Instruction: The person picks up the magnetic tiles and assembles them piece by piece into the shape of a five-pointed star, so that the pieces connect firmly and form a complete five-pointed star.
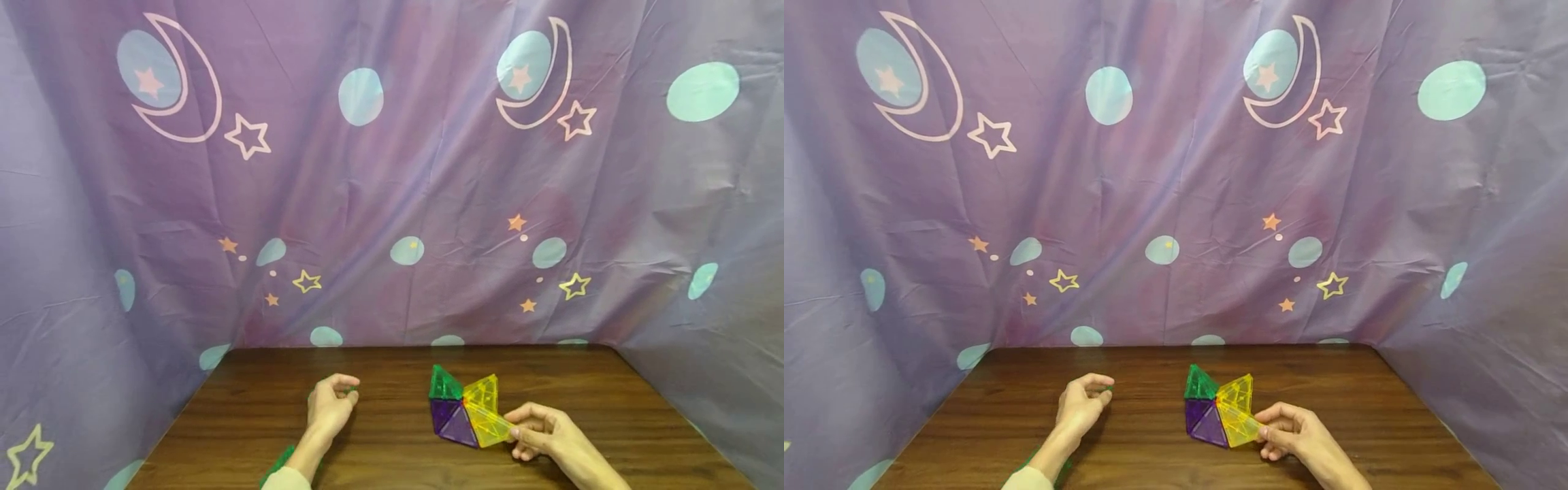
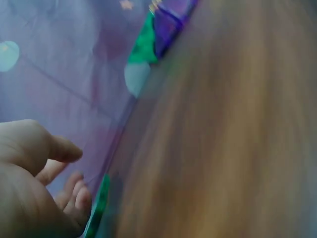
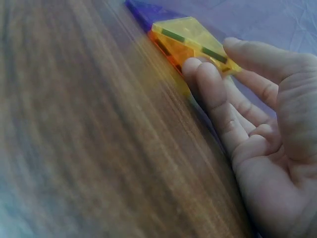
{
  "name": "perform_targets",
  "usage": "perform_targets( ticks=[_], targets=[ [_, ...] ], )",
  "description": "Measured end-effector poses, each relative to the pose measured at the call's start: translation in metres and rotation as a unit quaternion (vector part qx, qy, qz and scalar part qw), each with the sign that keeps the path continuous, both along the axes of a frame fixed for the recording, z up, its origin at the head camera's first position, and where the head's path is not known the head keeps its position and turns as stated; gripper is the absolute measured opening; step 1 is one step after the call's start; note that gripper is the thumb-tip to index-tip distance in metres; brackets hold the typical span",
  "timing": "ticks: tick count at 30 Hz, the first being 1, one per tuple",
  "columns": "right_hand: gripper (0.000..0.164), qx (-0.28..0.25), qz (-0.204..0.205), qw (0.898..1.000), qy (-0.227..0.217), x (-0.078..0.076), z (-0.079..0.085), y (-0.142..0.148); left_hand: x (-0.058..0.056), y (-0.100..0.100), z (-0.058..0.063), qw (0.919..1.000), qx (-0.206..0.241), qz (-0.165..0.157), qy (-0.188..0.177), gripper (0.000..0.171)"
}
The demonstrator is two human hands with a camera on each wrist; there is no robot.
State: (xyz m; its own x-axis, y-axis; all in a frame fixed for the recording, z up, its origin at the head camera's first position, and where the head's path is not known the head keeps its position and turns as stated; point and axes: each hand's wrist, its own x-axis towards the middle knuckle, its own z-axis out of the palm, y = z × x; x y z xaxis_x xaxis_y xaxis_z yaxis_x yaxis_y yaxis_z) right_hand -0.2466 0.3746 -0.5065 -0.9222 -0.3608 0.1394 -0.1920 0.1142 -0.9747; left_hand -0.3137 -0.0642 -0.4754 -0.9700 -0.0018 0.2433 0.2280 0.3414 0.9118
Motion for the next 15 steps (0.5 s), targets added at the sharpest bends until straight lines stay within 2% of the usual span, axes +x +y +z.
perform_targets(
  ticks=[3,6,9,11,15],
  targets=[
    [0.034,0.02,0.018,1.0,0.01,0.001,0.003,0.002,0.0,-0.015,-0.003,0.9985,-0.032,0.044,0.008,0.024],
    [0.034,0.032,0.038,0.999,0.02,0.001,0.003,0.001,-0.001,-0.026,-0.003,0.9963,-0.045,0.074,0.003,0.026],
    [0.036,0.04,0.064,0.997,0.034,0.001,0.003,-0.002,-0.001,-0.031,-0.004,0.9955,-0.063,0.071,-0.005,0.03],
    [0.037,0.038,0.075,0.996,0.036,0.0,0.004,-0.004,-0.002,-0.032,-0.006,0.9936,-0.092,0.065,-0.003,0.032],
    [0.039,0.014,0.056,0.998,0.02,0.0,0.006,-0.005,-0.001,-0.031,-0.008,0.9876,-0.146,0.056,0.011,0.025]
  ],
)
